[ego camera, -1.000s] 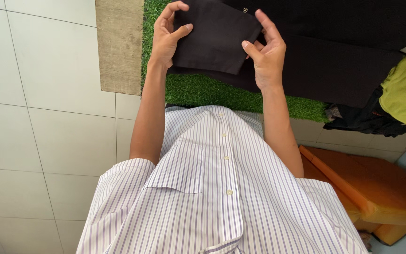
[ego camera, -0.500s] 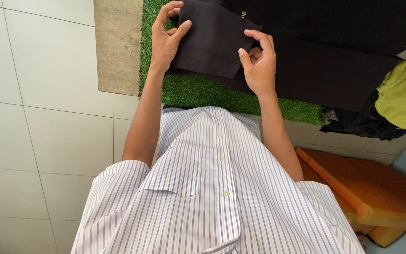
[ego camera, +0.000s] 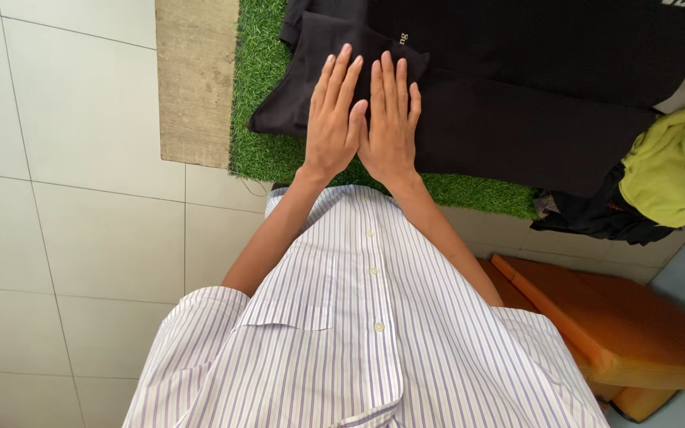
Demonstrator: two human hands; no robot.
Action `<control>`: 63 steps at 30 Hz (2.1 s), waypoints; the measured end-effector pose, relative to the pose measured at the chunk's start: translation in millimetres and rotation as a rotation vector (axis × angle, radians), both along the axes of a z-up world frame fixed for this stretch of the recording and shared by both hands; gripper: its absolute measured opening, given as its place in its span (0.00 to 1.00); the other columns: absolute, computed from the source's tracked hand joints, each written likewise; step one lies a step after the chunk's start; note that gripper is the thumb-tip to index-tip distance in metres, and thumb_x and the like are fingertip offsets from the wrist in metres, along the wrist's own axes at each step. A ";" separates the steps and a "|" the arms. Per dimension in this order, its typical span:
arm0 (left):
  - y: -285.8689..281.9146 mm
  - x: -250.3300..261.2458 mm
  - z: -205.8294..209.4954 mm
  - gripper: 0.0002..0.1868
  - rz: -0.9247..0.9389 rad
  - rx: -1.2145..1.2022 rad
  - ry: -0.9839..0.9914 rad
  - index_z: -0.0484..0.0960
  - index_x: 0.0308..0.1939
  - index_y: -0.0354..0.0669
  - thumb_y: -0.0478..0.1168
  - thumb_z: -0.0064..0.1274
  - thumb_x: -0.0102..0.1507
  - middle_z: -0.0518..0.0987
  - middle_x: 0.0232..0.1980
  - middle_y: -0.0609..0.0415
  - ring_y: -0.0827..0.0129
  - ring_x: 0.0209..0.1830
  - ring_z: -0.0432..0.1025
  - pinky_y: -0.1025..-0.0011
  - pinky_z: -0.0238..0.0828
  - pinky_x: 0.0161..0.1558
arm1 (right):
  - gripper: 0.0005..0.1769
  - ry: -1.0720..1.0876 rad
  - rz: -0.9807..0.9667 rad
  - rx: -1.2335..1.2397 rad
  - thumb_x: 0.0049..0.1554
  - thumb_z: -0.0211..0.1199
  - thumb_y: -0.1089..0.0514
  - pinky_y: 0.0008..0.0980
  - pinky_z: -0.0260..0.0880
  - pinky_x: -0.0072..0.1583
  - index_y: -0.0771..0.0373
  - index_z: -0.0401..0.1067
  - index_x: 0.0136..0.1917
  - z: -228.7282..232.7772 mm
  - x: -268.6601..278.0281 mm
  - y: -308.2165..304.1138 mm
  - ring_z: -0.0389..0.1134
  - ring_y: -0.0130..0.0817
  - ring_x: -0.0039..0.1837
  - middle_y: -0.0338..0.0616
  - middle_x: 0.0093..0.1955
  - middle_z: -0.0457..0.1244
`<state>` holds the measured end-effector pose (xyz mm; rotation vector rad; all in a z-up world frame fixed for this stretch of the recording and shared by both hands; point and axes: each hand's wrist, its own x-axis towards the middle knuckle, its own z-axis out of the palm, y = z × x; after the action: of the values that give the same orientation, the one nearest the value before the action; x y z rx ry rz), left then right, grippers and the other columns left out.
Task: The person packs a suitcase by rolling a black shirt and placing it inside, then unfolding and smoothing a second black shirt to pack it as well.
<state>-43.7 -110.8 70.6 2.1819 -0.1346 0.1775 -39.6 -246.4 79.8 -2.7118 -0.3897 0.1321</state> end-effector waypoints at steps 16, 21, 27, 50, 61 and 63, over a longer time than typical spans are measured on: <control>-11.5 9.3 21.7 0.29 0.052 0.227 0.114 0.64 0.76 0.41 0.31 0.45 0.70 0.51 0.82 0.38 0.46 0.82 0.49 0.49 0.44 0.76 | 0.41 0.112 -0.080 -0.104 0.70 0.51 0.40 0.64 0.24 0.81 0.59 0.43 0.86 17.1 -25.9 -85.7 0.27 0.58 0.87 0.51 0.89 0.33; -49.3 18.9 45.1 0.33 0.012 0.431 0.096 0.69 0.72 0.44 0.27 0.48 0.61 0.52 0.82 0.43 0.47 0.83 0.44 0.43 0.38 0.78 | 0.40 0.102 -0.194 -0.148 0.69 0.49 0.40 0.66 0.22 0.79 0.58 0.45 0.85 12.6 -37.4 -130.2 0.27 0.59 0.86 0.52 0.88 0.34; -141.4 9.2 40.0 0.25 -0.321 0.217 0.025 0.70 0.71 0.43 0.39 0.53 0.69 0.55 0.82 0.47 0.49 0.83 0.47 0.47 0.42 0.79 | 0.33 0.083 -0.328 -0.110 0.72 0.48 0.43 0.65 0.23 0.80 0.53 0.51 0.85 17.5 -52.4 -204.1 0.30 0.57 0.87 0.52 0.88 0.37; -272.0 93.2 20.6 0.15 -0.263 0.305 -0.151 0.72 0.62 0.46 0.42 0.51 0.73 0.63 0.70 0.43 0.46 0.73 0.56 0.44 0.47 0.73 | 0.27 -0.163 -0.495 0.118 0.75 0.48 0.48 0.59 0.34 0.84 0.58 0.56 0.83 17.6 16.0 -372.3 0.35 0.55 0.88 0.52 0.87 0.40; -258.3 177.0 -6.2 0.16 -0.255 0.437 -0.154 0.73 0.68 0.45 0.43 0.44 0.77 0.72 0.64 0.53 0.55 0.71 0.62 0.43 0.44 0.72 | 0.19 -0.137 -0.386 0.350 0.73 0.54 0.59 0.46 0.50 0.84 0.56 0.63 0.76 -6.5 121.4 -419.2 0.48 0.50 0.85 0.53 0.83 0.49; -255.2 183.1 -7.7 0.16 -0.261 0.439 -0.174 0.75 0.66 0.45 0.42 0.47 0.75 0.73 0.61 0.54 0.56 0.67 0.63 0.46 0.44 0.71 | 0.26 -0.182 -0.372 0.406 0.68 0.60 0.65 0.46 0.49 0.83 0.61 0.60 0.77 -11.7 128.7 -426.2 0.48 0.53 0.84 0.55 0.81 0.51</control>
<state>139.4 -366.0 62.9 2.5524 -0.6019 0.2030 89.1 -672.6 68.1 -2.3466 0.0436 -0.2708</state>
